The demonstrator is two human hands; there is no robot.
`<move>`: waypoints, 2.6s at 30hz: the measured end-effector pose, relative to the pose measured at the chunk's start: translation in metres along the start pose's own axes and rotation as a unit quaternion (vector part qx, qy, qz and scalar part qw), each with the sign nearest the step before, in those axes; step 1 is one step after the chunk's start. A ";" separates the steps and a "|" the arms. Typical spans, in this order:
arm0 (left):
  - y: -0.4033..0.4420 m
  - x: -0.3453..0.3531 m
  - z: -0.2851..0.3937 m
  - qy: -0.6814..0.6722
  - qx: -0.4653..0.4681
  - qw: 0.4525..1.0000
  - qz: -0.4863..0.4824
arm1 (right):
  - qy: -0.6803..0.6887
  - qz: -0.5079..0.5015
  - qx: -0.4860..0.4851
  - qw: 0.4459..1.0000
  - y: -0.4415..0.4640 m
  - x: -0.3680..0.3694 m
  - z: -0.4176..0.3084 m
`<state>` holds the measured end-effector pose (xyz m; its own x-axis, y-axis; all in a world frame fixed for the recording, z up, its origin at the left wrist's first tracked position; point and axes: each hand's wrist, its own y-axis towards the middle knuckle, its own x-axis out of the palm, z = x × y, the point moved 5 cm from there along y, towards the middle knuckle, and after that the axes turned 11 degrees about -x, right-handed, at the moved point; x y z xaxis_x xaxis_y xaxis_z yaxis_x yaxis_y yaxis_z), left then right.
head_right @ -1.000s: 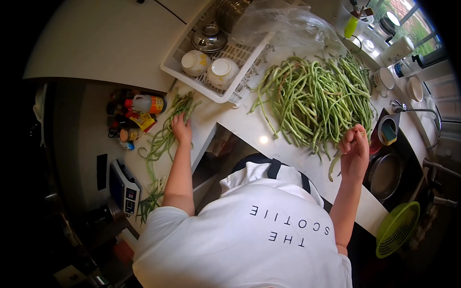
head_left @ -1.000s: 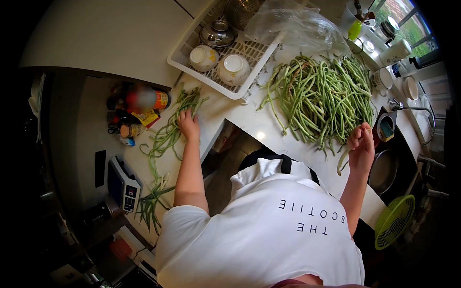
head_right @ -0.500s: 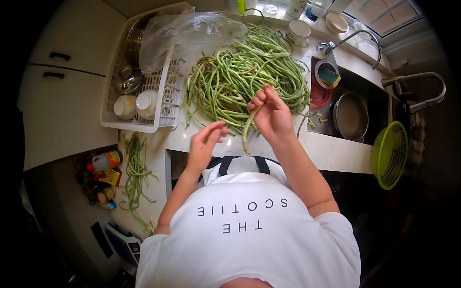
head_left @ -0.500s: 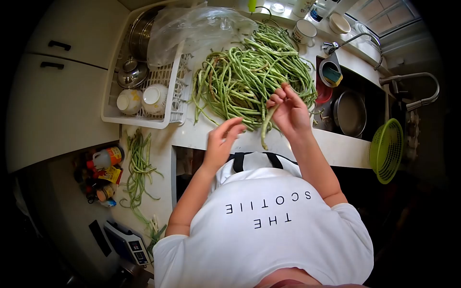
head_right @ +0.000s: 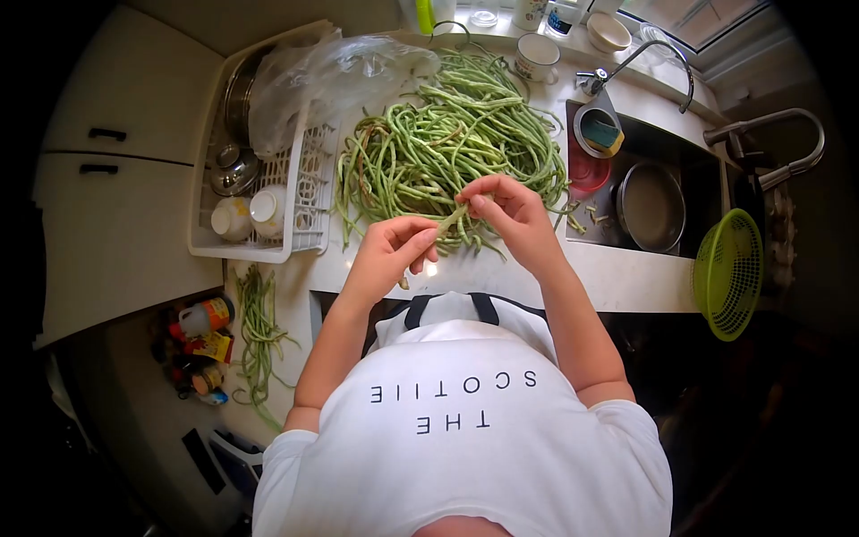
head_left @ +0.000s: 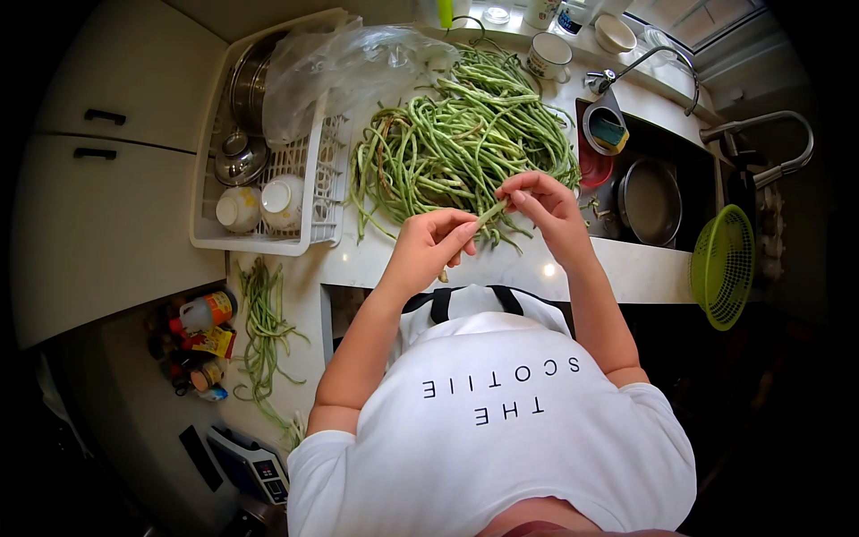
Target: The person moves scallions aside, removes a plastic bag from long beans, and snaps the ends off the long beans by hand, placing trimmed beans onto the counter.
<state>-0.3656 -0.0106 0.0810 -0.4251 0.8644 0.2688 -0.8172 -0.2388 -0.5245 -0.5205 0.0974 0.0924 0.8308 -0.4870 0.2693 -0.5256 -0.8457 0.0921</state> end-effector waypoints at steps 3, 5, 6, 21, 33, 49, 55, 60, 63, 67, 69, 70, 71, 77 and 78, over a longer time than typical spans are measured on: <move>-0.011 0.003 0.016 0.091 0.029 0.992 0.081 | -0.161 -0.057 -0.087 0.981 0.000 0.000 -0.013; -0.019 0.003 0.028 0.196 0.059 0.969 0.139 | -0.265 -0.103 -0.132 0.950 0.001 0.007 -0.029; -0.021 0.004 0.029 0.197 0.059 0.969 0.138 | -0.364 -0.149 -0.174 0.903 0.000 0.014 -0.039; -0.029 0.026 0.045 0.495 0.277 0.790 0.233 | -0.514 -0.209 -0.269 0.787 -0.009 0.048 -0.029; -0.026 0.029 0.051 0.474 0.294 0.784 0.271 | -0.469 -0.093 -0.259 0.839 -0.011 0.049 -0.015; -0.005 -0.002 0.028 -0.154 0.205 0.964 0.077 | -0.129 0.112 -0.076 0.982 -0.007 -0.052 -0.015; 0.003 -0.024 0.014 -0.371 0.145 0.916 0.041 | -0.725 -0.026 0.060 0.686 -0.044 -0.123 -0.023; 0.009 -0.008 0.015 -0.296 0.138 0.943 0.058 | -0.263 -0.002 0.017 0.965 -0.020 -0.050 -0.020; 0.009 0.001 0.019 -0.242 0.142 0.951 0.132 | -0.007 -0.136 0.083 0.987 -0.020 0.020 -0.006; -0.001 -0.003 0.026 -0.154 0.189 0.955 0.168 | 0.086 -0.188 0.168 0.964 -0.021 0.054 0.000; -0.005 -0.011 0.024 -0.149 0.204 0.949 0.190 | 0.197 -0.174 0.212 0.941 -0.019 0.057 0.007; -0.005 -0.014 0.022 -0.149 0.204 0.948 0.192 | 0.198 -0.175 0.214 0.941 -0.017 0.058 0.007; -0.004 -0.017 0.019 -0.157 0.189 0.951 0.187 | 0.185 -0.177 0.207 0.944 -0.015 0.057 0.005; 0.001 -0.018 0.008 -0.206 0.150 0.956 0.147 | 0.165 -0.164 0.190 0.954 -0.015 0.057 0.002; 0.002 -0.018 0.007 -0.210 0.146 0.957 0.135 | 0.167 -0.163 0.189 0.954 -0.015 0.057 0.002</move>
<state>-0.3624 -0.0297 0.0806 -0.7054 0.5136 0.4885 -0.7029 -0.5955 -0.3889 -0.4650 0.0825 0.1047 0.8012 -0.1410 0.5815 -0.0929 -0.9894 -0.1119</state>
